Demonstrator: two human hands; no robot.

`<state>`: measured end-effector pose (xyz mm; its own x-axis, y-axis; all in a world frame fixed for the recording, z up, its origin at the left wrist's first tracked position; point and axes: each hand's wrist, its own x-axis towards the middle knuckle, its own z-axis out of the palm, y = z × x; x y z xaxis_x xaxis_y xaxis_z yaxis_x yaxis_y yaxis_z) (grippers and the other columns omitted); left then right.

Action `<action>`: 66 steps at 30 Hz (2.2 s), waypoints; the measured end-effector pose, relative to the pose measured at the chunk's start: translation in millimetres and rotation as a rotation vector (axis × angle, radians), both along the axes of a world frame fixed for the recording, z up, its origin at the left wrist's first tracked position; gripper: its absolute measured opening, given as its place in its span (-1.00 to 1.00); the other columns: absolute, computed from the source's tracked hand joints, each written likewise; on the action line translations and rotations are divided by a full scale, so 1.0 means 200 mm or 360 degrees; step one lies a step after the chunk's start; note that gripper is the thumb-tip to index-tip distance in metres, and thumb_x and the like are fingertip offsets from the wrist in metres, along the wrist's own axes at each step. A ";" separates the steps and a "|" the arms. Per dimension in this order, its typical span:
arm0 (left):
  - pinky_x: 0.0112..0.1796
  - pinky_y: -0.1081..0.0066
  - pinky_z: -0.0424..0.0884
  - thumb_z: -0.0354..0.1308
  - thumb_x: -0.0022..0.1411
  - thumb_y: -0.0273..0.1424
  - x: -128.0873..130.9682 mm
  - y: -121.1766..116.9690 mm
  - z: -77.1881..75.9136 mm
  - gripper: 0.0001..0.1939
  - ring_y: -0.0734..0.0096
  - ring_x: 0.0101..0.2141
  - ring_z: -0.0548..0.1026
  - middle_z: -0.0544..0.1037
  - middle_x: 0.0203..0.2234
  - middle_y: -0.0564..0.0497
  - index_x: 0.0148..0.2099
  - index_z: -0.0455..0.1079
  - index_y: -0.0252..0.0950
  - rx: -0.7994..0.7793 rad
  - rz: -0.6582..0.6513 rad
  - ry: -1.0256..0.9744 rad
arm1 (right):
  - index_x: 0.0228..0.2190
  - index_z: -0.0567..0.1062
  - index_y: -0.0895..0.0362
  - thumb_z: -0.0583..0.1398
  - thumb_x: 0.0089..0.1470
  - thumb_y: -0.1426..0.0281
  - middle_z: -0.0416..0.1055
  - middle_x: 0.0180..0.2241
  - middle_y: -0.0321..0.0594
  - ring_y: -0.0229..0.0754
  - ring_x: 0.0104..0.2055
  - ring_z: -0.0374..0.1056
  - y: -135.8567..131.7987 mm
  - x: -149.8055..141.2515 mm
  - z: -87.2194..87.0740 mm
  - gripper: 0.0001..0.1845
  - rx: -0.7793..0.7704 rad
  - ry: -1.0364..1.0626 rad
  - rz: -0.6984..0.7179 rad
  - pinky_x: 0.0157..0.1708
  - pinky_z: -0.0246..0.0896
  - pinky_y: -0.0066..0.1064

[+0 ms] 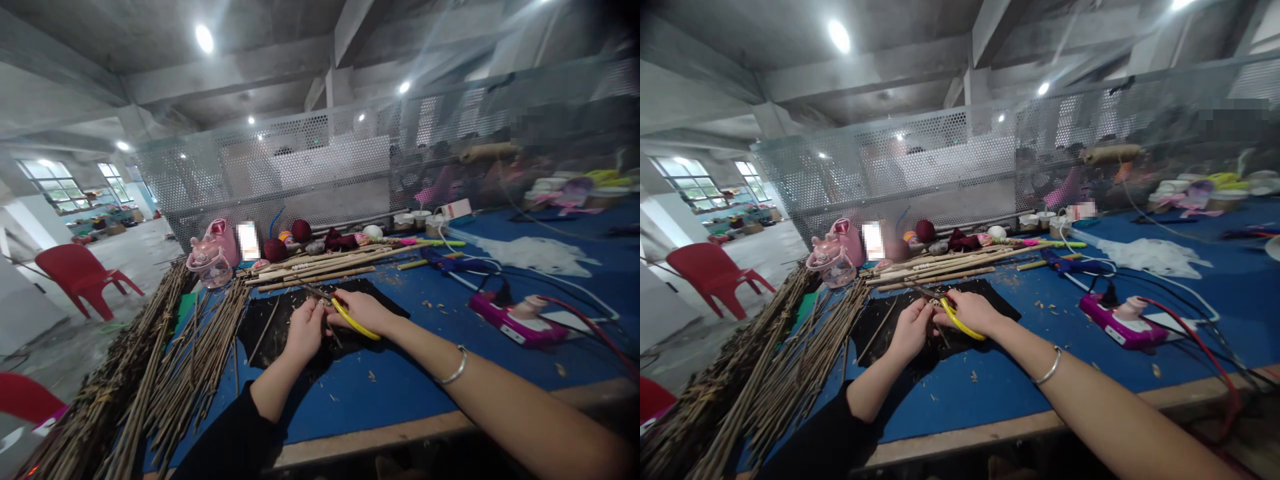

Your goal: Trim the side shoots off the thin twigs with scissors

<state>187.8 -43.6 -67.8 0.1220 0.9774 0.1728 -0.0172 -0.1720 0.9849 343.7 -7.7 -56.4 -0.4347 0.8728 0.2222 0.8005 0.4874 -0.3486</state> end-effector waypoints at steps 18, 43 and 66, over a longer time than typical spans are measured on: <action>-0.62 0.53 0.32 0.05 0.05 -0.20 0.02 0.00 -0.02 -0.71 0.57 -0.68 0.31 0.40 -0.66 0.09 -0.46 0.37 -0.35 -0.0065 0.0131 0.0043 | -0.36 0.27 0.10 0.10 -0.10 0.00 0.38 -0.46 -0.23 -0.22 -0.47 0.28 -0.05 -0.04 0.02 -0.57 -0.0056 0.0051 -0.0029 -0.55 -0.09 -0.51; -0.62 0.54 0.35 0.02 0.08 -0.21 0.01 -0.01 -0.01 -0.72 0.51 -0.60 0.39 0.48 -0.57 0.02 -0.37 0.37 -0.34 -0.0123 0.0041 0.0003 | -0.50 0.30 0.12 0.11 -0.15 -0.05 0.35 -0.55 -0.27 -0.30 -0.55 0.20 -0.01 -0.02 -0.01 -0.53 -0.0138 0.0208 -0.0012 -0.58 -0.08 -0.53; -0.62 0.55 0.36 0.05 0.06 -0.18 0.02 0.00 0.00 -0.66 0.54 -0.61 0.41 0.51 -0.51 -0.05 -0.37 0.37 -0.41 -0.0232 0.0059 -0.0125 | -0.26 0.27 0.11 0.12 -0.15 -0.02 0.41 -0.38 -0.17 -0.15 -0.40 0.33 -0.01 -0.01 0.00 -0.47 -0.0048 -0.0049 0.0030 -0.50 -0.02 -0.49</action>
